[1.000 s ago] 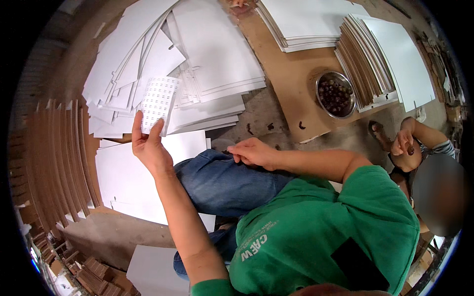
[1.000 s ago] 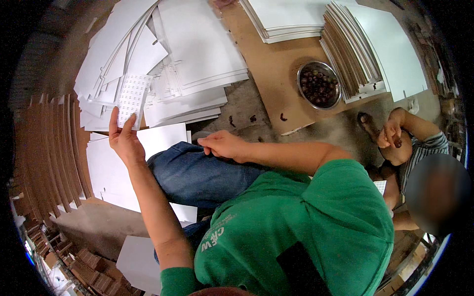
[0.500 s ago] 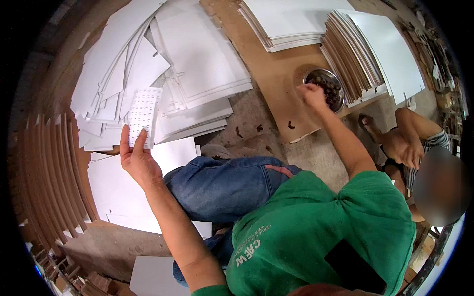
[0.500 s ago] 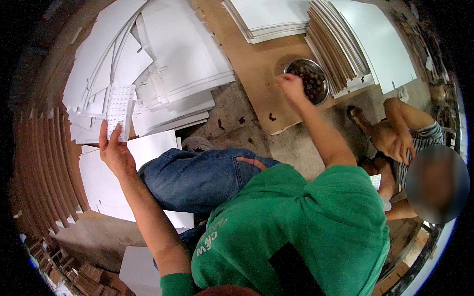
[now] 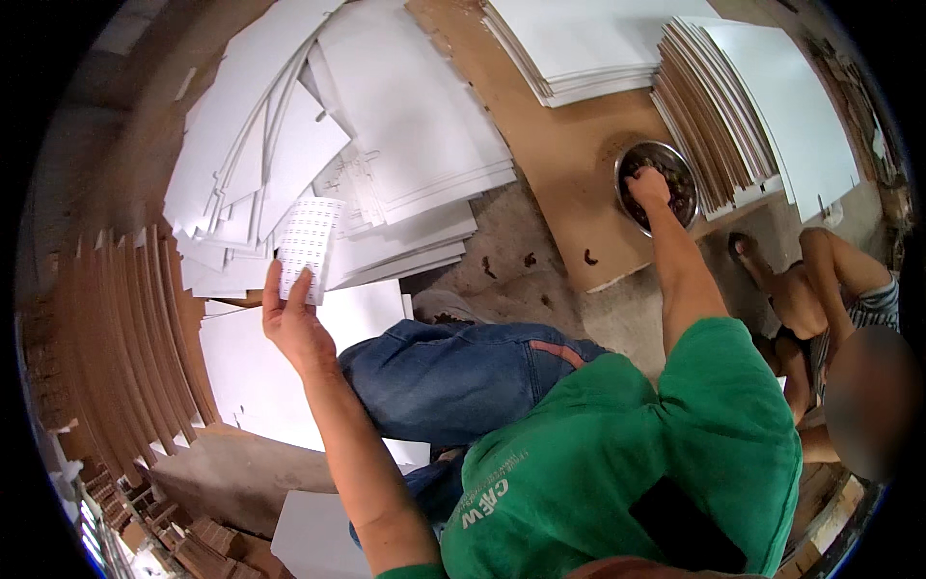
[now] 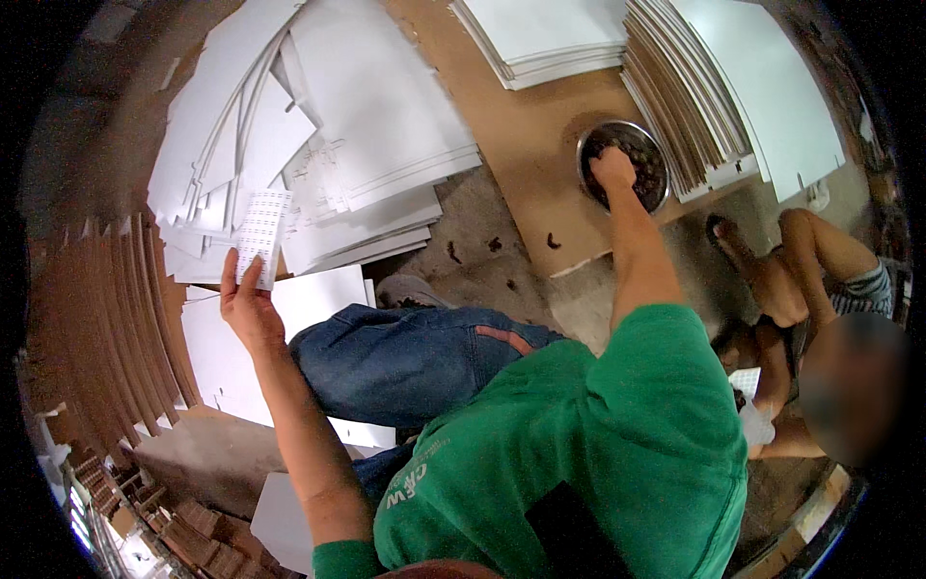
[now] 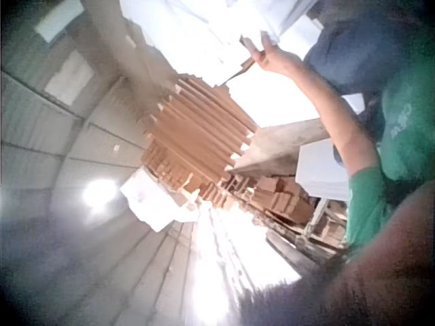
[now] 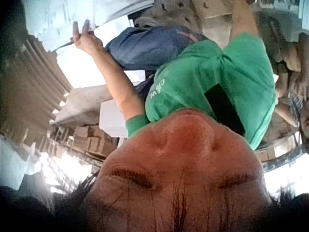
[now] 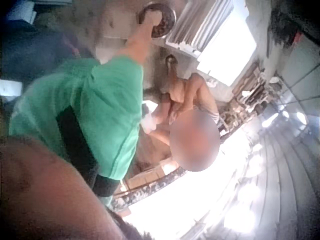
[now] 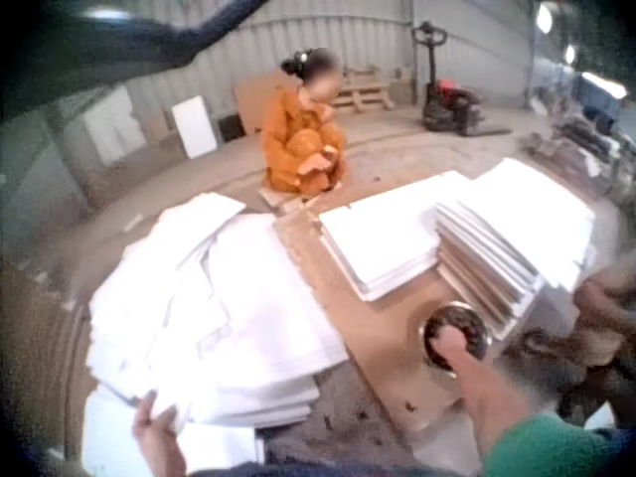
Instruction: The person sits on the floor and assembles white paperboard parts by inserting small dark fasteners into pre-cut holes. They handle the paper sheets and fasteners by hand, stacking the completed units into a pile.
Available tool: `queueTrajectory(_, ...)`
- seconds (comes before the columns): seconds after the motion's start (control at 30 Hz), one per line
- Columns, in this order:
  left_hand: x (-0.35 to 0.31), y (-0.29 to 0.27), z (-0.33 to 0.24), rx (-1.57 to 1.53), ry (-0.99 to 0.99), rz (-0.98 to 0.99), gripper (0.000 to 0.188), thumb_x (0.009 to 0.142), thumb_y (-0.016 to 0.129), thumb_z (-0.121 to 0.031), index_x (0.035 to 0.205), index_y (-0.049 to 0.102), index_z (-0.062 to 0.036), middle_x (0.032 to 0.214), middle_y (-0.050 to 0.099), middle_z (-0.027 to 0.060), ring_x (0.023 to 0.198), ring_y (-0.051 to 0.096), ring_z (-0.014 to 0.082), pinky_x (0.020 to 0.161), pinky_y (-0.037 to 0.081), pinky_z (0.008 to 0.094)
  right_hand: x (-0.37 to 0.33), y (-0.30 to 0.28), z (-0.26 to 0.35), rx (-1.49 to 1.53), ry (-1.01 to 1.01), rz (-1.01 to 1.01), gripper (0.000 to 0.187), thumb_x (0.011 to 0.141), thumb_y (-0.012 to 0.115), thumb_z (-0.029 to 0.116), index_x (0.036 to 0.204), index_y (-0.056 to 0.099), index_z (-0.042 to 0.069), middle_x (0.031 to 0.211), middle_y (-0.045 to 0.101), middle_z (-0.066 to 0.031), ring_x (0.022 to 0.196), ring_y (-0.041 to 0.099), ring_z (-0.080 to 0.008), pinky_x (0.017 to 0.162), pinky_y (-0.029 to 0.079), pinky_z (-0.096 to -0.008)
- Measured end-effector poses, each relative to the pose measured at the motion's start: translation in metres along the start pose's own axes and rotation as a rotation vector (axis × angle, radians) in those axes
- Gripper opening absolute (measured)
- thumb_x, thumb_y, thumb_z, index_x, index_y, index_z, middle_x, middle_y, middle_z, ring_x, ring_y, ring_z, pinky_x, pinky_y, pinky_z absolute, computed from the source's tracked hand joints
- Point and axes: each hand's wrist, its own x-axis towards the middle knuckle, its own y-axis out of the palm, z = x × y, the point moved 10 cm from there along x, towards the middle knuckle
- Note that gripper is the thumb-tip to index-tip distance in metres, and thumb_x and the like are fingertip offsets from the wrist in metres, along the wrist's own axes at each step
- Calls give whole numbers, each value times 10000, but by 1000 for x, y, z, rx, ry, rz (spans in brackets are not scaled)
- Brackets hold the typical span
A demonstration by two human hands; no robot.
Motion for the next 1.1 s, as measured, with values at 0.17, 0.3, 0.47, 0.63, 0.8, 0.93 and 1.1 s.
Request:
queueTrajectory(0.17, 3, 0, 2, 10, -23, -23, 455, 724, 580, 99, 1162, 458, 76, 1112, 526, 174, 966, 546, 211, 845, 458, 283, 7, 1, -2, -39, 73, 78, 341, 738, 641, 306, 953, 625, 42, 1012, 608, -140, 946, 579, -286, 765, 479, -397)
queueTrajectory(0.3, 4, 0, 0, 10, 23, -13, 395, 744, 564, 82, 1131, 499, 37, 1070, 548, 165, 904, 578, 227, 767, 511, 287, 9, 4, 1, -49, 44, 65, 314, 710, 651, 291, 912, 647, 51, 987, 612, -160, 927, 582, -293, 775, 470, -387)
queueTrajectory(0.47, 0, -2, 0, 68, 14, -44, 395, 747, 564, 77, 1134, 500, 35, 1068, 552, 165, 923, 573, 223, 793, 495, 291, -5, -2, 11, -82, 50, 63, 340, 731, 646, 300, 936, 625, 29, 975, 613, -158, 915, 588, -299, 746, 481, -402)
queueTrajectory(0.63, -3, -2, -3, 20, 13, -36, 415, 744, 563, 86, 1149, 477, 57, 1073, 547, 173, 930, 568, 214, 802, 487, 286, -2, -2, -1, 52, 27, -46, 363, 730, 634, 348, 890, 634, 22, 919, 622, -168, 852, 607, -292, 698, 485, -406)
queueTrajectory(0.8, -2, -1, -3, 22, 5, -46, 405, 750, 557, 78, 1147, 487, 39, 1066, 554, 167, 933, 568, 217, 801, 488, 288, -13, 2, -35, 783, 127, -157, 316, 715, 670, 323, 682, 605, 16, 597, 554, -77, 561, 534, -198, 538, 424, -347)
queueTrajectory(0.93, -4, -2, -3, -25, -5, -46, 414, 750, 554, 81, 1155, 476, 44, 1062, 554, 173, 929, 568, 221, 806, 488, 291, -76, 33, 45, 1848, 191, 597, 198, 786, 628, 240, 678, 537, 101, 459, 330, 24, 437, 320, -86, 435, 279, -253)
queueTrajectory(1.1, 0, 0, 0, -74, 12, -15, 415, 745, 555, 89, 1151, 479, 47, 1064, 552, 178, 926, 568, 227, 806, 490, 298, -202, -62, 204, 2049, -444, 1269, 172, 809, 579, 157, 670, 494, 101, 471, 349, 48, 461, 330, -61, 441, 271, -224)
